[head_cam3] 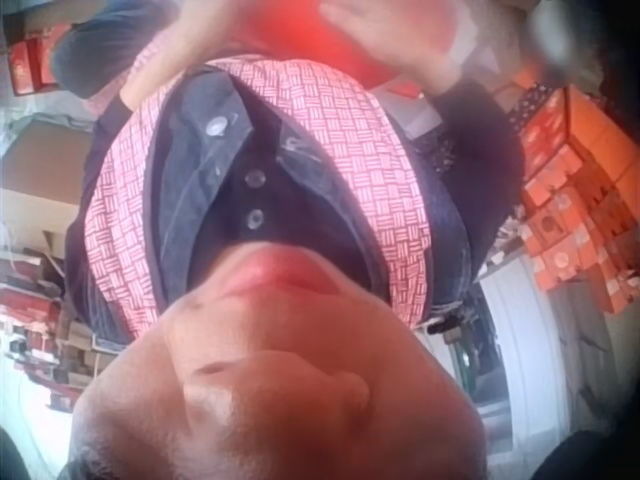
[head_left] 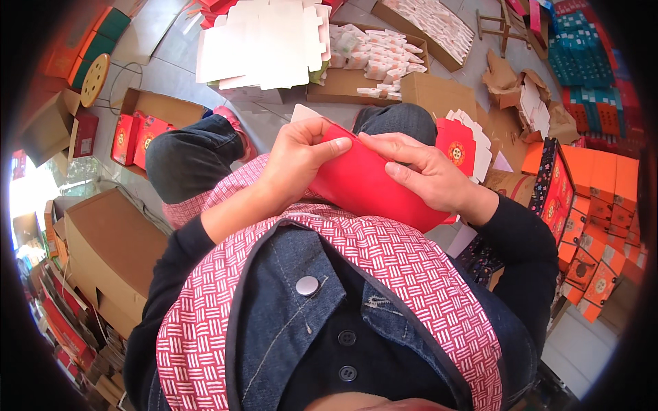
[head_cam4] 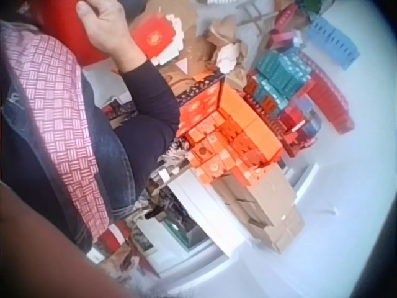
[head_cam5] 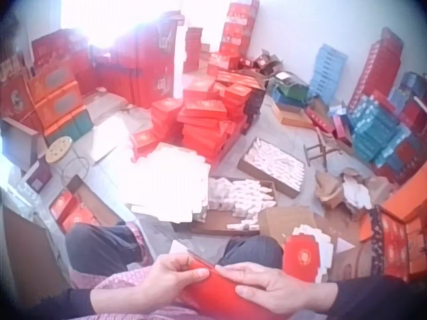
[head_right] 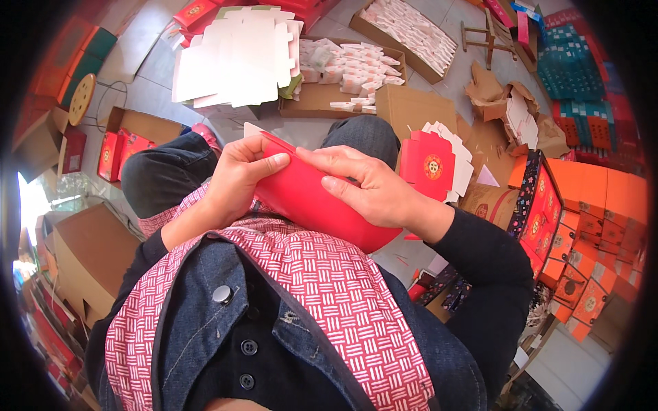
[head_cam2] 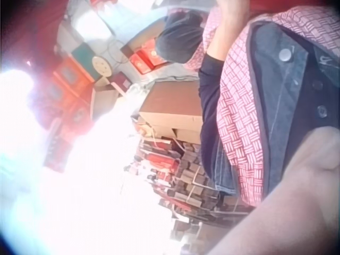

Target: The person assembles red cardboard boxes by folding and tucking flaps. They then place the finished boxes into a larger container.

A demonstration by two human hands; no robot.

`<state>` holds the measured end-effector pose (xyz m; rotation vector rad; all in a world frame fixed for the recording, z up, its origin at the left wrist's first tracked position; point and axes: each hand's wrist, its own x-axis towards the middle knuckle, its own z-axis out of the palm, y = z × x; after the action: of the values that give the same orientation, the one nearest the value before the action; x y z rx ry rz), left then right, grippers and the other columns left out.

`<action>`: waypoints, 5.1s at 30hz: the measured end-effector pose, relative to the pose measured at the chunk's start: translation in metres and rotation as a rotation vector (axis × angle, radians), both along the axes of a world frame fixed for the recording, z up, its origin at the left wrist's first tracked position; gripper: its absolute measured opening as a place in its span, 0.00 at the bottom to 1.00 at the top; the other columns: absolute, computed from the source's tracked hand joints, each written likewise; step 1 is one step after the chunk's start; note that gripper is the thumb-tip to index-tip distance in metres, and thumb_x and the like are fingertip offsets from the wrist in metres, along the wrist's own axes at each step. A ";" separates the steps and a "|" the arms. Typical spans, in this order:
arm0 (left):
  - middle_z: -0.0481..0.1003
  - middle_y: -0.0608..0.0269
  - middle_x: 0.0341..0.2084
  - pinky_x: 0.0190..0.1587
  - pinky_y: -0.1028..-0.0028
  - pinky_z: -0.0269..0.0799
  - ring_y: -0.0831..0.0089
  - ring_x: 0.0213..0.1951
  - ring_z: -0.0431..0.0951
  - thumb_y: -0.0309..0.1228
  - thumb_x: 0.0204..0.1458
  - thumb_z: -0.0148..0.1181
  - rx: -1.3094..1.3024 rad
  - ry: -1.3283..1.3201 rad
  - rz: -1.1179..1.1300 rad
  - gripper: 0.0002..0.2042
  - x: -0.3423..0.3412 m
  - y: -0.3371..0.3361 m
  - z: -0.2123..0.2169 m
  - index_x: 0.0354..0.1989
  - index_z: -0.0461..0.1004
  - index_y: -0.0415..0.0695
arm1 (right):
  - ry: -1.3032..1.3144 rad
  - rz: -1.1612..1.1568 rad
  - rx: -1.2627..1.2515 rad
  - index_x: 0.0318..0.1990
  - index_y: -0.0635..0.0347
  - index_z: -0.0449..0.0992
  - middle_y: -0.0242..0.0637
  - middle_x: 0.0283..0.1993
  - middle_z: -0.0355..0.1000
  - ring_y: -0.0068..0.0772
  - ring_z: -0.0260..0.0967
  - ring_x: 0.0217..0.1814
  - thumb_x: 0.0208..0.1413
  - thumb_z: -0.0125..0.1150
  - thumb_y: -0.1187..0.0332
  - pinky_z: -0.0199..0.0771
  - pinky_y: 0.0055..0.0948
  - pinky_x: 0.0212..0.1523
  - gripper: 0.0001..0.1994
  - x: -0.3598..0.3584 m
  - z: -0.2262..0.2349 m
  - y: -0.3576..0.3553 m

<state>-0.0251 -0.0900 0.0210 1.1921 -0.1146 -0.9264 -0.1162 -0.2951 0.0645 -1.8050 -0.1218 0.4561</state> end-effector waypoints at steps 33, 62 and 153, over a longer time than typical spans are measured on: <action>0.75 0.57 0.35 0.37 0.72 0.74 0.68 0.34 0.77 0.32 0.56 0.58 -0.199 0.252 0.121 0.12 -0.032 -0.084 -0.015 0.43 0.70 0.37 | -0.396 -1.074 -0.148 0.62 0.64 0.61 0.57 0.51 0.69 0.48 0.70 0.51 0.50 0.41 0.81 0.67 0.33 0.52 0.27 -0.013 -0.085 0.023; 0.75 0.55 0.38 0.43 0.67 0.76 0.64 0.36 0.78 0.29 0.57 0.55 -0.246 0.138 0.198 0.14 -0.032 -0.102 -0.037 0.49 0.66 0.37 | -0.402 -1.199 0.642 0.53 0.72 0.70 0.37 0.45 0.74 0.19 0.69 0.45 0.62 0.53 0.66 0.68 0.19 0.46 0.18 0.018 -0.089 -0.003; 0.68 0.61 0.51 0.53 0.78 0.66 0.75 0.50 0.70 0.30 0.59 0.52 -0.180 -0.370 -0.285 0.12 0.086 -0.087 -0.028 0.46 0.74 0.35 | -0.363 -0.839 0.171 0.46 0.70 0.76 0.33 0.50 0.68 0.25 0.66 0.52 0.58 0.58 0.72 0.68 0.22 0.52 0.12 -0.018 -0.064 -0.075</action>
<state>0.0613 -0.1768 -0.0075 1.1852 -0.6656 -0.9104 -0.1337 -0.3699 0.0002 -1.5821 0.3313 -0.4646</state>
